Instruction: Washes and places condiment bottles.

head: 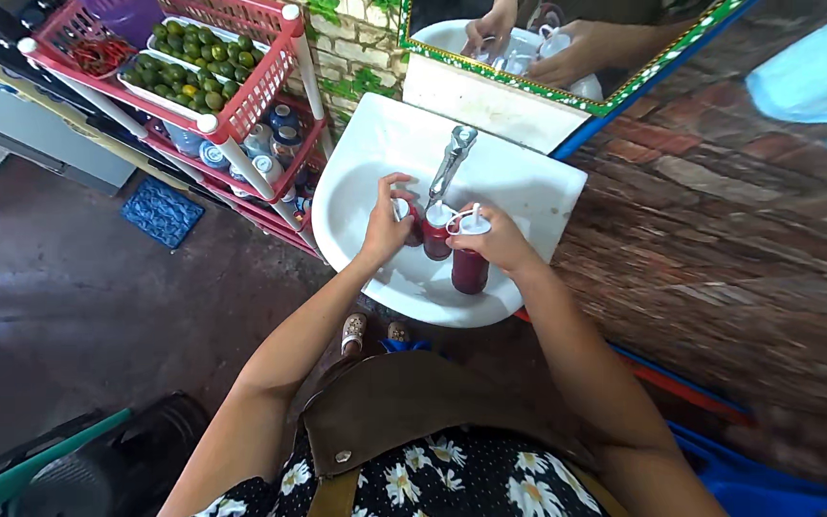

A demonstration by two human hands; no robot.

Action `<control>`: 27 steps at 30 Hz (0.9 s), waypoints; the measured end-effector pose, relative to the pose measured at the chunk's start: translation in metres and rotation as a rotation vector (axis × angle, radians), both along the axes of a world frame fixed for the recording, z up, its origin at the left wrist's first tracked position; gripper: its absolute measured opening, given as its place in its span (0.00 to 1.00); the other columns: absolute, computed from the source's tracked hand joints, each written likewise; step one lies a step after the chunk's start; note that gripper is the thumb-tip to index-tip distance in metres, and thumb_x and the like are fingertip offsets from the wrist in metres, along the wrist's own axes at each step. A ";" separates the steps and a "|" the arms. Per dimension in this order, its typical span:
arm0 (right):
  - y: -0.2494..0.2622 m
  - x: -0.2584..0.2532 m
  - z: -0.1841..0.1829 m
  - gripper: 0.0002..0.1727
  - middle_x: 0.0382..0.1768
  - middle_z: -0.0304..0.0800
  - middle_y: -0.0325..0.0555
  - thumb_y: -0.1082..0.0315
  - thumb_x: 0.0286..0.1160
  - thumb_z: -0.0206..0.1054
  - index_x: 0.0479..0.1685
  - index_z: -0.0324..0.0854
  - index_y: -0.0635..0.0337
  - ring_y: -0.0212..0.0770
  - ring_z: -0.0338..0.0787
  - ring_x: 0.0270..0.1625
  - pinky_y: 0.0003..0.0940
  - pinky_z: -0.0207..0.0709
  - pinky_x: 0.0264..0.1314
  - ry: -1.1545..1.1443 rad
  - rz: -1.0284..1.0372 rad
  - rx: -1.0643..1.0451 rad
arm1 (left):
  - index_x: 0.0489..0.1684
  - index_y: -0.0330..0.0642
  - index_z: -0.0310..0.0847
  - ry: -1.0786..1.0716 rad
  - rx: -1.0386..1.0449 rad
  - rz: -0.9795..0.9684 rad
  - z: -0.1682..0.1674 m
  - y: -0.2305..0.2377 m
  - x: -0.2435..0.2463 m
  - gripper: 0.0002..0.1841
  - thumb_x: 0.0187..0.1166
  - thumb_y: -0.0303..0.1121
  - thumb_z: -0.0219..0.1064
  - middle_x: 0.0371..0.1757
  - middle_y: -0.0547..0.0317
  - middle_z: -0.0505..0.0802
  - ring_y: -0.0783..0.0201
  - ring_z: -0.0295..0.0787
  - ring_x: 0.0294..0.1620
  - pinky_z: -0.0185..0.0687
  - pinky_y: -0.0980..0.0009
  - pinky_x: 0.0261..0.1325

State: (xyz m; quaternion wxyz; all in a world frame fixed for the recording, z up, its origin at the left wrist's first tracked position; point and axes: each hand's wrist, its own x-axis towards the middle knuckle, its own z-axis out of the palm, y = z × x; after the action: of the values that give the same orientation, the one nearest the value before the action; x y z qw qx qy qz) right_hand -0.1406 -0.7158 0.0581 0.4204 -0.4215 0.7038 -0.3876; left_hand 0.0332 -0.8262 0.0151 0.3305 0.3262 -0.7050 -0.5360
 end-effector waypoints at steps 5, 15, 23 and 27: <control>-0.003 0.000 -0.022 0.19 0.42 0.88 0.44 0.85 0.58 0.72 0.50 0.79 0.63 0.35 0.87 0.45 0.34 0.85 0.51 -0.256 -0.138 -0.059 | 0.80 0.38 0.69 -0.111 -0.142 0.038 -0.004 -0.011 0.007 0.32 0.71 0.12 0.64 0.63 0.38 0.88 0.41 0.87 0.63 0.84 0.45 0.63; -0.009 0.021 -0.036 0.23 0.48 0.88 0.47 0.87 0.56 0.68 0.52 0.74 0.59 0.38 0.89 0.50 0.37 0.85 0.50 -0.475 -0.270 -0.108 | 0.58 0.44 0.89 -0.338 -0.340 0.110 0.001 -0.030 0.004 0.17 0.76 0.19 0.62 0.81 0.29 0.71 0.29 0.78 0.70 0.81 0.42 0.65; -0.008 0.026 -0.044 0.30 0.47 0.88 0.47 0.89 0.54 0.68 0.60 0.71 0.59 0.40 0.90 0.48 0.38 0.86 0.49 -0.510 -0.337 -0.124 | 0.54 0.45 0.94 -0.187 -0.319 0.055 -0.019 -0.003 0.001 0.18 0.66 0.19 0.73 0.86 0.25 0.65 0.29 0.64 0.83 0.70 0.42 0.80; -0.007 0.022 -0.039 0.28 0.45 0.88 0.46 0.89 0.55 0.67 0.58 0.70 0.59 0.38 0.89 0.46 0.36 0.85 0.48 -0.494 -0.301 -0.104 | 0.73 0.47 0.84 -0.410 -0.307 -0.038 -0.019 0.011 -0.011 0.28 0.70 0.33 0.79 0.90 0.30 0.58 0.28 0.57 0.87 0.67 0.39 0.80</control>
State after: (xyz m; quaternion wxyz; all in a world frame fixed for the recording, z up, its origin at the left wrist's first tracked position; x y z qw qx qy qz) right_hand -0.1191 -0.7230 0.0191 0.4946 -0.2260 0.6141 -0.5720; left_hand 0.0217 -0.8150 -0.0044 0.2163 0.3609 -0.8364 -0.3512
